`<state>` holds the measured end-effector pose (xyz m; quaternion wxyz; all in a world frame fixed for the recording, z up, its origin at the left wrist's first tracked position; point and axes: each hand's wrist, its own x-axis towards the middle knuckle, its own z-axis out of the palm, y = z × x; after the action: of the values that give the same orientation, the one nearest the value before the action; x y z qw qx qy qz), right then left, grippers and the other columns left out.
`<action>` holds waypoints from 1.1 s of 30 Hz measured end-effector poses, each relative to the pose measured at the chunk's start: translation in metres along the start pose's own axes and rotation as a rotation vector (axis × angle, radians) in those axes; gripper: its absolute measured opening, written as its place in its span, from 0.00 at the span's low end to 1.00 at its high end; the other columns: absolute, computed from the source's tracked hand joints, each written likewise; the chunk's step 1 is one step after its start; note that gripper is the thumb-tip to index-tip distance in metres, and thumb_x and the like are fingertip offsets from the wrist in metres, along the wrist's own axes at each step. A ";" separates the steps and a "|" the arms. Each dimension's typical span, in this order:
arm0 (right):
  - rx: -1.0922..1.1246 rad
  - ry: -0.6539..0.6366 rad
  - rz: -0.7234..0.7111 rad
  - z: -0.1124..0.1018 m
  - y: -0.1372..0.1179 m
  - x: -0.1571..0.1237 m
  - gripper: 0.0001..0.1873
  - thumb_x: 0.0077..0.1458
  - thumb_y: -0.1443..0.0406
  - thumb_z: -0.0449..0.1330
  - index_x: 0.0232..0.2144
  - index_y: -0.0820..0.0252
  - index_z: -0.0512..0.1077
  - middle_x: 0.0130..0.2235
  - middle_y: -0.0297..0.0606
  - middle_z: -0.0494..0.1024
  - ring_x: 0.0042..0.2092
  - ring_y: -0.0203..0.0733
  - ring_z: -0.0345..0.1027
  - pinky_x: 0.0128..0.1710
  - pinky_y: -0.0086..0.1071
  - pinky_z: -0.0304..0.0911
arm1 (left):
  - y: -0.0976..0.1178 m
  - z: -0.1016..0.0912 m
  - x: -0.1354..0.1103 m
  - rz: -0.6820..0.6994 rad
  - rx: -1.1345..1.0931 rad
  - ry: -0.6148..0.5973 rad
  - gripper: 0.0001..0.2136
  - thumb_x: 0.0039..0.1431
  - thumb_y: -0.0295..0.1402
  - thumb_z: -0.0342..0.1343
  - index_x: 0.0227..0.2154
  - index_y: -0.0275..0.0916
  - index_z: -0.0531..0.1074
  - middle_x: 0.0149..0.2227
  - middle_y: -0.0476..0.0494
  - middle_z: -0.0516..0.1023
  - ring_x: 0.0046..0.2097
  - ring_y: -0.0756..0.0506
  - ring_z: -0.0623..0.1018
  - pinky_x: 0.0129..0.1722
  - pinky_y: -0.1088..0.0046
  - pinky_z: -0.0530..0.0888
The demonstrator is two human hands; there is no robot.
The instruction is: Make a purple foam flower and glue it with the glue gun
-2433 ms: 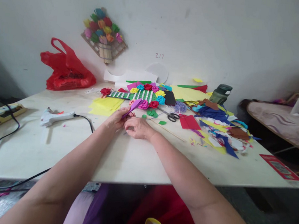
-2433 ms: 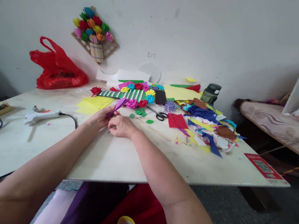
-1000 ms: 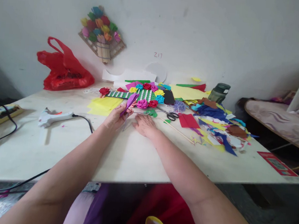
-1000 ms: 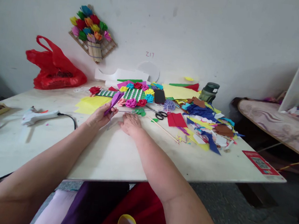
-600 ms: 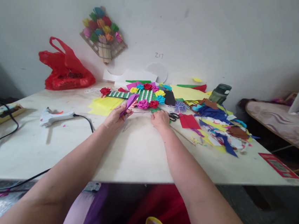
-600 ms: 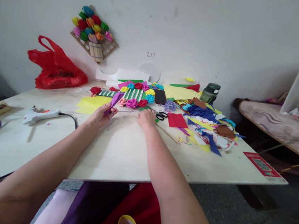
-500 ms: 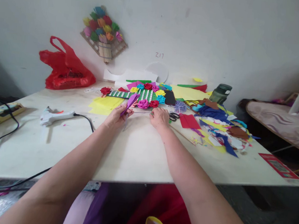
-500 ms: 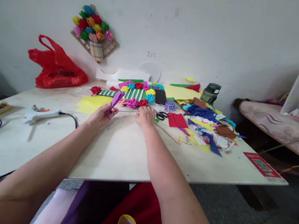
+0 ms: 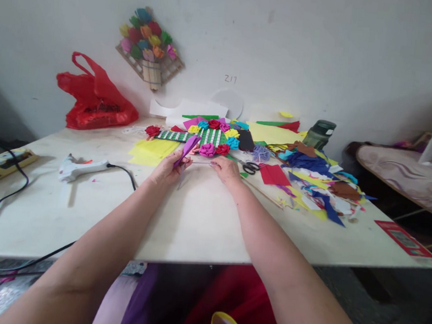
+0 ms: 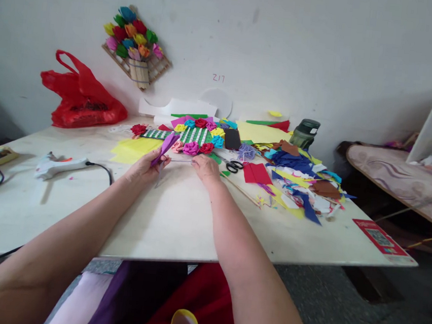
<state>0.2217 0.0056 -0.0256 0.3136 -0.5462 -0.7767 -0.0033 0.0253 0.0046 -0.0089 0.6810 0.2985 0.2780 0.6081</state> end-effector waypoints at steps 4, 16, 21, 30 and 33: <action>0.265 -0.039 0.006 0.002 0.012 -0.001 0.10 0.52 0.64 0.57 0.32 0.62 0.78 0.31 0.39 0.78 0.30 0.36 0.69 0.33 0.28 0.62 | -0.001 -0.003 0.004 -0.007 -0.004 0.038 0.07 0.58 0.23 0.48 0.26 0.33 0.68 0.19 0.49 0.67 0.23 0.54 0.71 0.36 0.74 0.75; 0.601 0.511 0.548 -0.028 0.035 0.003 0.25 0.55 0.52 0.46 0.35 0.65 0.73 0.27 0.40 0.74 0.23 0.35 0.64 0.27 0.30 0.61 | -0.003 -0.007 0.006 -0.014 0.069 0.021 0.03 0.57 0.23 0.50 0.30 0.33 0.69 0.18 0.50 0.68 0.23 0.53 0.72 0.34 0.74 0.77; -0.047 0.590 0.700 -0.052 0.045 -0.007 0.19 0.55 0.59 0.49 0.37 0.65 0.74 0.46 0.54 0.72 0.52 0.54 0.59 0.50 0.49 0.53 | -0.005 -0.009 0.007 0.009 0.105 -0.012 0.03 0.55 0.24 0.52 0.28 0.33 0.69 0.19 0.49 0.69 0.24 0.53 0.72 0.34 0.74 0.77; -0.172 0.199 0.313 -0.046 0.009 0.000 0.17 0.54 0.62 0.51 0.32 0.68 0.77 0.40 0.56 0.76 0.49 0.56 0.65 0.49 0.47 0.56 | -0.008 -0.010 0.006 0.030 0.194 -0.128 0.07 0.56 0.27 0.53 0.23 0.34 0.68 0.19 0.47 0.71 0.26 0.51 0.75 0.35 0.75 0.76; 0.012 0.239 0.042 -0.034 -0.004 0.003 0.13 0.47 0.68 0.58 0.36 0.62 0.76 0.52 0.45 0.71 0.55 0.51 0.60 0.55 0.44 0.53 | -0.009 -0.010 0.006 0.005 0.206 -0.170 0.05 0.55 0.26 0.53 0.25 0.33 0.68 0.20 0.46 0.72 0.27 0.51 0.76 0.34 0.77 0.75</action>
<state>0.2346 -0.0058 0.0045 0.4072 -0.5563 -0.7221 -0.0574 0.0245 0.0102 -0.0226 0.6663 0.4180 0.2794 0.5506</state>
